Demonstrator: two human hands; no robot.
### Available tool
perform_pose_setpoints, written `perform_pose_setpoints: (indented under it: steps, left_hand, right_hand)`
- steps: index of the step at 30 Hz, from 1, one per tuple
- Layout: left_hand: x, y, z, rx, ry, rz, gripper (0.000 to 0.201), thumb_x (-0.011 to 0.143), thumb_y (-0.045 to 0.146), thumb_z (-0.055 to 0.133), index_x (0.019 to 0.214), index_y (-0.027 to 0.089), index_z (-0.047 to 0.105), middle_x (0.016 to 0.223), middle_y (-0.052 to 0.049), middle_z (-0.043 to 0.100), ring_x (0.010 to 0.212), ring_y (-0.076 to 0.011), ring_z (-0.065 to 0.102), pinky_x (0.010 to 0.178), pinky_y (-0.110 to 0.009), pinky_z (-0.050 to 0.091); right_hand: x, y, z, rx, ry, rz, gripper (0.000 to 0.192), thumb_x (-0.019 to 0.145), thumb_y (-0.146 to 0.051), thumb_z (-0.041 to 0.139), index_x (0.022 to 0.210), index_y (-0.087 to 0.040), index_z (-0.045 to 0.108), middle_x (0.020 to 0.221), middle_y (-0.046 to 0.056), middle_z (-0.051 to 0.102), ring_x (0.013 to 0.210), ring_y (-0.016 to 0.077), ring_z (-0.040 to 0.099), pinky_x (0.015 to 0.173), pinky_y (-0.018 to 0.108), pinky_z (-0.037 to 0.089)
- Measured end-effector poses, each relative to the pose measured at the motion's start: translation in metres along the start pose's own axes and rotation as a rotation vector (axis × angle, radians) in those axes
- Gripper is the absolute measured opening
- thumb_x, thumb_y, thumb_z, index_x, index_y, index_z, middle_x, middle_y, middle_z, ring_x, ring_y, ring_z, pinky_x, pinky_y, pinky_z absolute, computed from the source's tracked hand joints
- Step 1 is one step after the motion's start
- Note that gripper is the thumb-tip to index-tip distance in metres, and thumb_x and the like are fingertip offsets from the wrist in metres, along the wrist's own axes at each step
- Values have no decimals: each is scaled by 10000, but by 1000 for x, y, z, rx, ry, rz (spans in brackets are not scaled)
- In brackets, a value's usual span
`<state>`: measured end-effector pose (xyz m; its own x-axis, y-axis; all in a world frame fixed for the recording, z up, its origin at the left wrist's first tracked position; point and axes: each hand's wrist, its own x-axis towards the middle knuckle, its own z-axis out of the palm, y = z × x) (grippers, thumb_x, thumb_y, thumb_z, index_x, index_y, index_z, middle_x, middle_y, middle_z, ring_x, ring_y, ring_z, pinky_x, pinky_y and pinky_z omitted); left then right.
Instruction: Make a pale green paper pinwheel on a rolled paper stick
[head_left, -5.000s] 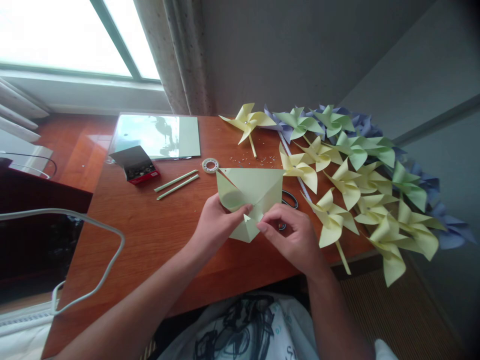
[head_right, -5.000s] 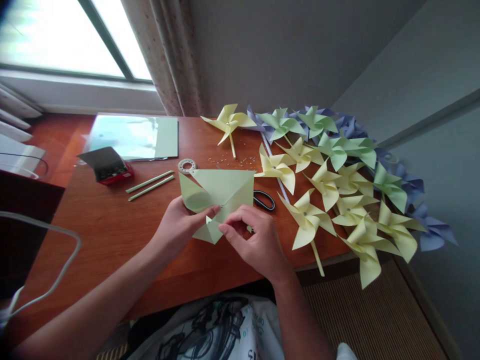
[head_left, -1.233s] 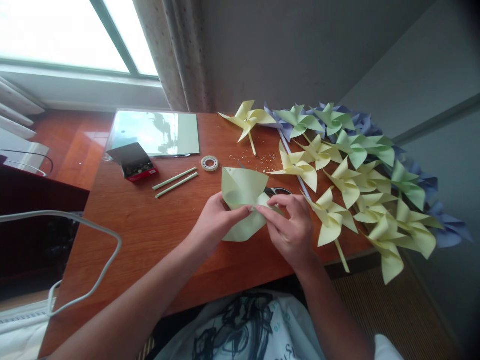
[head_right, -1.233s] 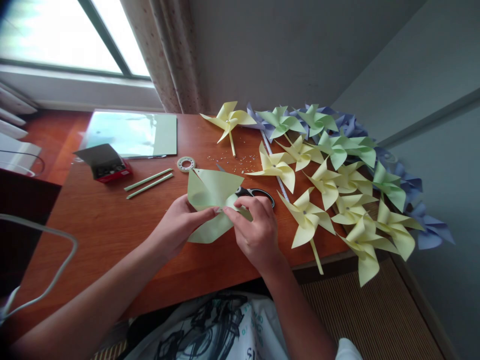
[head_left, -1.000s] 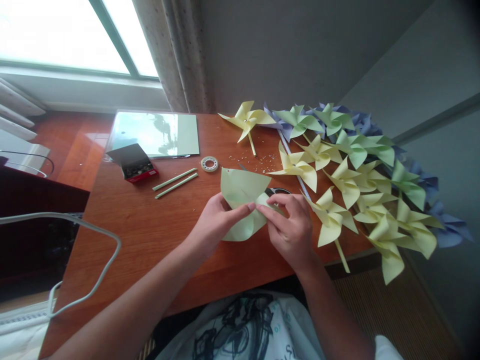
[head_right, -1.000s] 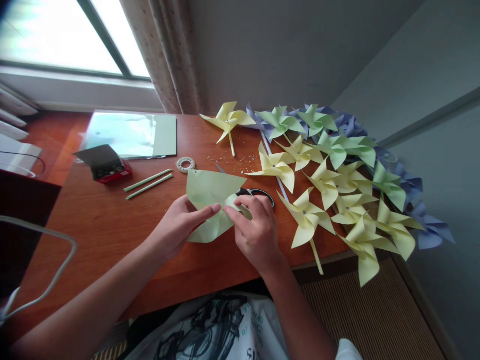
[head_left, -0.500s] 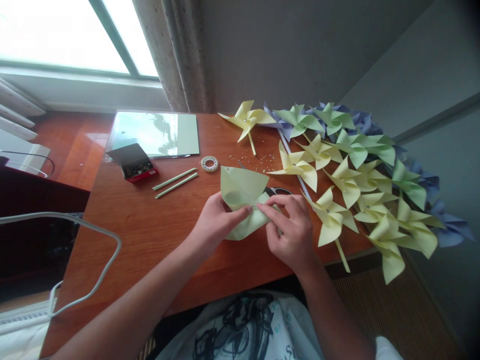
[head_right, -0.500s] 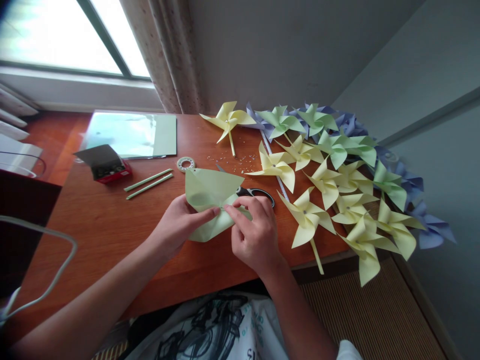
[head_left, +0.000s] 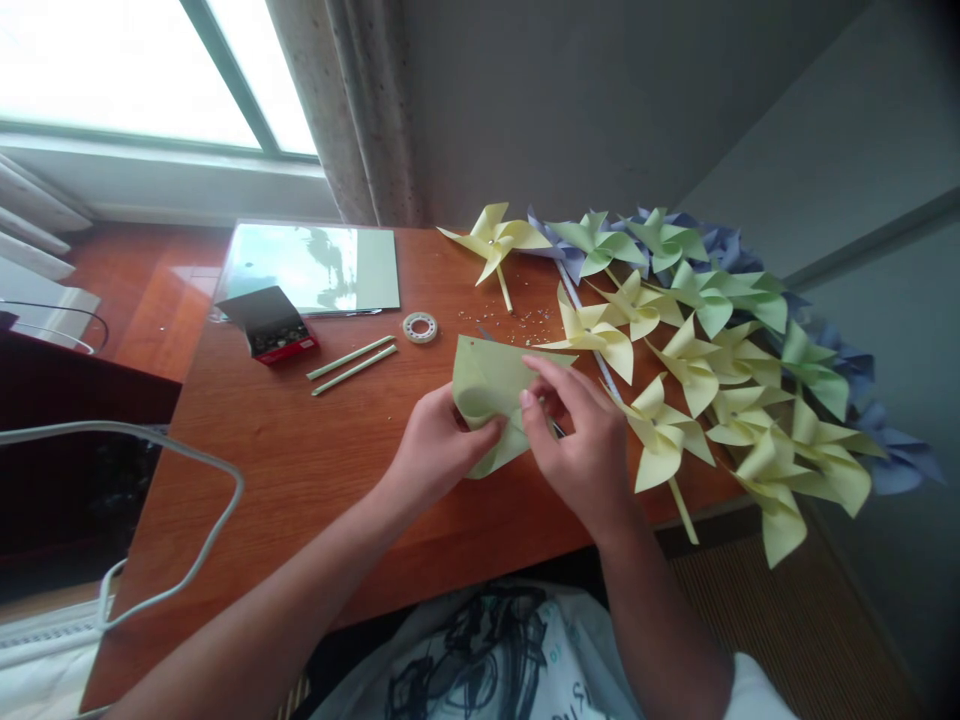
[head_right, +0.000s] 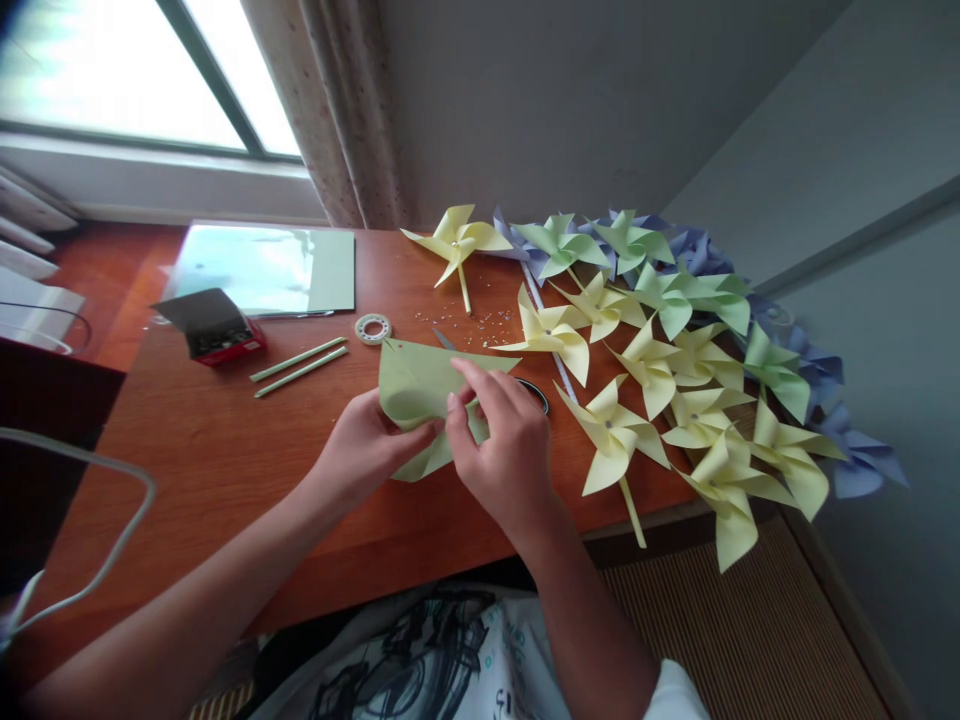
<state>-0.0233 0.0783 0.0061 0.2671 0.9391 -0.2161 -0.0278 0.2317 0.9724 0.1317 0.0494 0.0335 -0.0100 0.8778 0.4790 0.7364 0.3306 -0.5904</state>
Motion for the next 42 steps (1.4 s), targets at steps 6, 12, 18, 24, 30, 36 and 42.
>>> perform_pose_setpoints:
  steps: [6, 12, 18, 24, 30, 36, 42]
  left_hand:
    - [-5, 2, -1, 228, -26, 156, 91, 730, 191, 671, 804, 166, 719, 762, -3, 696, 730, -186, 607, 698, -251, 475]
    - [-5, 1, -2, 334, -35, 222, 78, 780, 170, 619, 804, 160, 692, 756, 1, 678, 697, -165, 583, 680, -244, 447]
    - [-6, 2, -1, 354, -46, 270, 101, 752, 128, 611, 799, 167, 692, 759, 12, 677, 709, -165, 594, 693, -240, 447]
    - [-4, -1, -2, 279, -39, 212, 102, 754, 129, 624, 829, 152, 689, 779, -7, 681, 721, -170, 590, 684, -246, 453]
    - [2, -6, -3, 121, -54, 144, 62, 751, 149, 672, 805, 143, 643, 715, 15, 601, 657, -129, 532, 598, -216, 430]
    - [3, -8, -3, 18, -61, 50, 110, 729, 186, 711, 803, 137, 644, 731, 9, 618, 665, -129, 546, 607, -219, 458]
    - [2, -5, -3, -59, -34, -34, 114, 677, 157, 730, 754, 140, 648, 708, 22, 621, 643, -121, 556, 580, -202, 451]
  right_hand:
    - [20, -15, 3, 49, -63, 67, 392, 936, -223, 564, 1327, -213, 600, 780, -6, 688, 627, 147, 574, 652, 298, 521]
    - [21, -18, 4, 117, -11, 133, 295, 938, -215, 556, 1210, -199, 667, 879, 21, 728, 686, 149, 628, 677, 291, 531]
    - [23, -20, 7, 133, -96, 187, 307, 924, -243, 591, 1214, -182, 673, 760, 0, 725, 635, 154, 643, 641, 292, 525]
    - [21, -22, 2, 164, -15, 191, 134, 945, -219, 586, 944, -202, 719, 919, 35, 750, 807, 178, 684, 681, 281, 526]
    - [13, -12, -7, 329, -152, 215, 111, 925, -176, 648, 920, -214, 752, 935, 24, 760, 859, 174, 693, 670, 266, 520]
    - [9, -4, -14, 219, -128, 145, 112, 880, -118, 699, 901, -210, 759, 895, 17, 744, 836, 172, 652, 711, 285, 496]
    - [5, -5, -13, 235, -179, 171, 72, 881, -155, 711, 865, -210, 754, 785, -12, 701, 653, 131, 562, 585, 269, 442]
